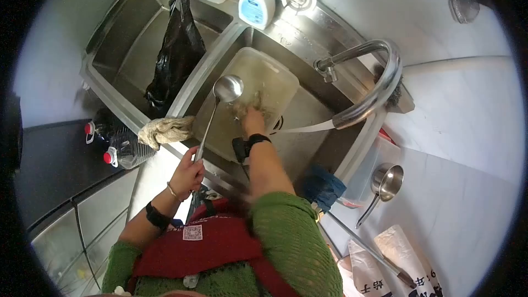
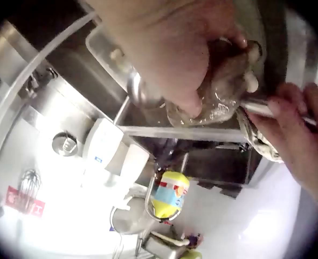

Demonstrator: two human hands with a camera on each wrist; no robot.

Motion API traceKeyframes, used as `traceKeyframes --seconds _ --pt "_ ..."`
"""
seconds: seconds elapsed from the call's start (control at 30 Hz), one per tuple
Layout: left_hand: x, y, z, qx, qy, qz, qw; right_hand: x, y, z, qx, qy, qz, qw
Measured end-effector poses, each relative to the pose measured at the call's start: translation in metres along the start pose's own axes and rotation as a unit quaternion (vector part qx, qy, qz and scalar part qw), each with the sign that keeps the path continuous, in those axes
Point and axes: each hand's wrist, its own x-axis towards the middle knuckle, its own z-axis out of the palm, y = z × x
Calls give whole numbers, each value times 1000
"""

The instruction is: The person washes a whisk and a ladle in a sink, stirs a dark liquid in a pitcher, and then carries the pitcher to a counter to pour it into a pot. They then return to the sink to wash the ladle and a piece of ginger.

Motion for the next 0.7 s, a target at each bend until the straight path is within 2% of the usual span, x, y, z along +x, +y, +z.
traceKeyframes --seconds 0.07,0.1,0.13,0.17,0.2,0.23,0.27,0.3,0.37,0.4,0.43,0.47,0.5,0.57,0.7 --pt "2 0 -3 10 10 -4 1000 -13 7 2 211 -22 2 977" --pt "4 0 -4 25 20 -4 999 -20 10 2 208 -20 0 978" --pt "8 -4 -9 26 7 3 1000 -38 5 -6 437 -66 23 897" --pt "12 -7 -10 26 6 5 1000 -56 -2 -15 640 -108 47 759" --pt "16 -10 -11 33 -1 10 999 -79 -17 -34 641 -106 44 759" --pt "17 -10 -10 39 -8 15 999 -105 -37 -58 662 -124 54 737" --pt "18 -8 -8 63 -27 16 998 -124 -45 -69 682 -140 66 715" --pt "25 -15 -7 65 -32 18 997 -132 -44 -66 683 -135 65 715" --pt "43 -25 1 185 -1 148 972 -139 -50 -58 696 -199 -24 690" --pt "43 -25 8 171 -13 109 979 -139 -54 -56 695 -195 -26 691" --pt "40 -21 16 172 -16 112 979 -136 -59 -56 614 -99 -76 780" --pt "37 -19 22 199 -16 117 973 -132 -63 -55 517 -1 -122 847" --pt "32 -18 26 227 -14 119 967 -122 -63 -50 518 -1 -122 847" --pt "22 -9 33 229 -23 103 968 -85 -55 -38 421 116 -136 890" --pt "21 -21 29 187 -51 74 978 -47 -44 -43 408 178 -143 884"
